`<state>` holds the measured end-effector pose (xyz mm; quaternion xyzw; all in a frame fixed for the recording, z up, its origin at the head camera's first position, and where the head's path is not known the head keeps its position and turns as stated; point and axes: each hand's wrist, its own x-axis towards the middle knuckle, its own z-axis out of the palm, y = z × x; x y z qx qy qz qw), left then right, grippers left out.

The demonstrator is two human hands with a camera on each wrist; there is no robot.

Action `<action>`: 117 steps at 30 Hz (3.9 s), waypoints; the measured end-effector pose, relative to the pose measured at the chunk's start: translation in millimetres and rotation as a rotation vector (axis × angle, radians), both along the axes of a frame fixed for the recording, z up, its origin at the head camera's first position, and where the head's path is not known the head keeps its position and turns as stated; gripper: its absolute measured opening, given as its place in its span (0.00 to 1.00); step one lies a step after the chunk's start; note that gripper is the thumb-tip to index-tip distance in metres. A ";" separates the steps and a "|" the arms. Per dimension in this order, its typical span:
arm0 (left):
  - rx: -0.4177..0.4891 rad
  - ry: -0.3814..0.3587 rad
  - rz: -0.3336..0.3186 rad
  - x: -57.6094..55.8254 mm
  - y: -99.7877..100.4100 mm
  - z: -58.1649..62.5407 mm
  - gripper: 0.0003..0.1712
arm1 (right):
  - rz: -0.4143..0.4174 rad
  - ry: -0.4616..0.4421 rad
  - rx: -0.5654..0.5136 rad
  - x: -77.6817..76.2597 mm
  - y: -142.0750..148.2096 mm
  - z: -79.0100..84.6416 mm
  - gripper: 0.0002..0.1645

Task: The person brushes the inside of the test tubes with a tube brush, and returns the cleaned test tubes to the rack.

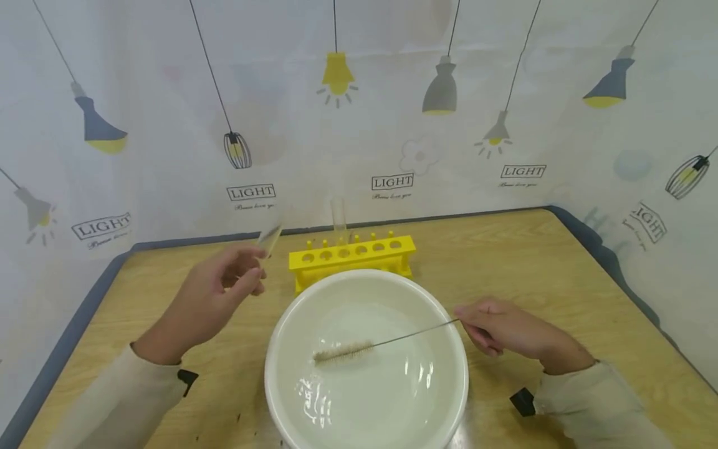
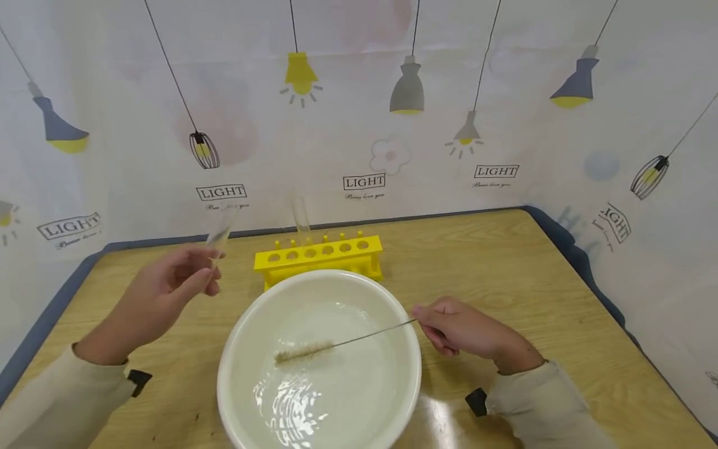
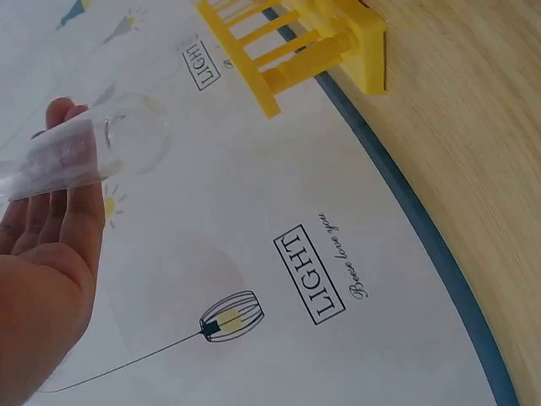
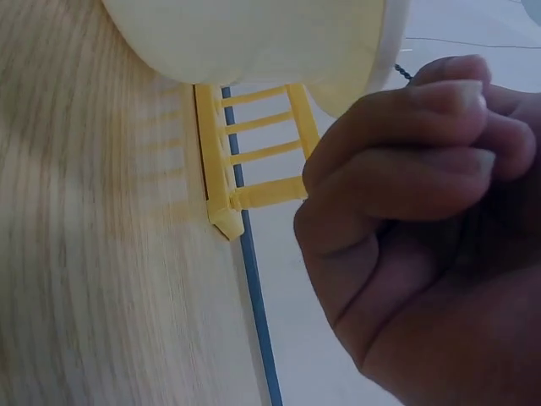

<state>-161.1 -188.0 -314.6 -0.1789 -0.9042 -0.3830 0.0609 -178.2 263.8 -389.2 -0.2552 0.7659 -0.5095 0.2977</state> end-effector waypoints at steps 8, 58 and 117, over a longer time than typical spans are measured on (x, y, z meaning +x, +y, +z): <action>0.069 0.063 0.030 -28.8 26.0 -4.1 0.19 | 0.023 0.020 -0.001 0.7 -5.4 -4.2 0.37; 0.129 -0.093 0.176 -81.0 49.4 -69.8 0.20 | 0.003 0.118 0.024 2.9 -12.0 -3.8 0.35; 0.053 0.260 0.087 -94.3 92.4 29.5 0.15 | -0.072 0.069 0.042 2.5 -18.1 -6.8 0.35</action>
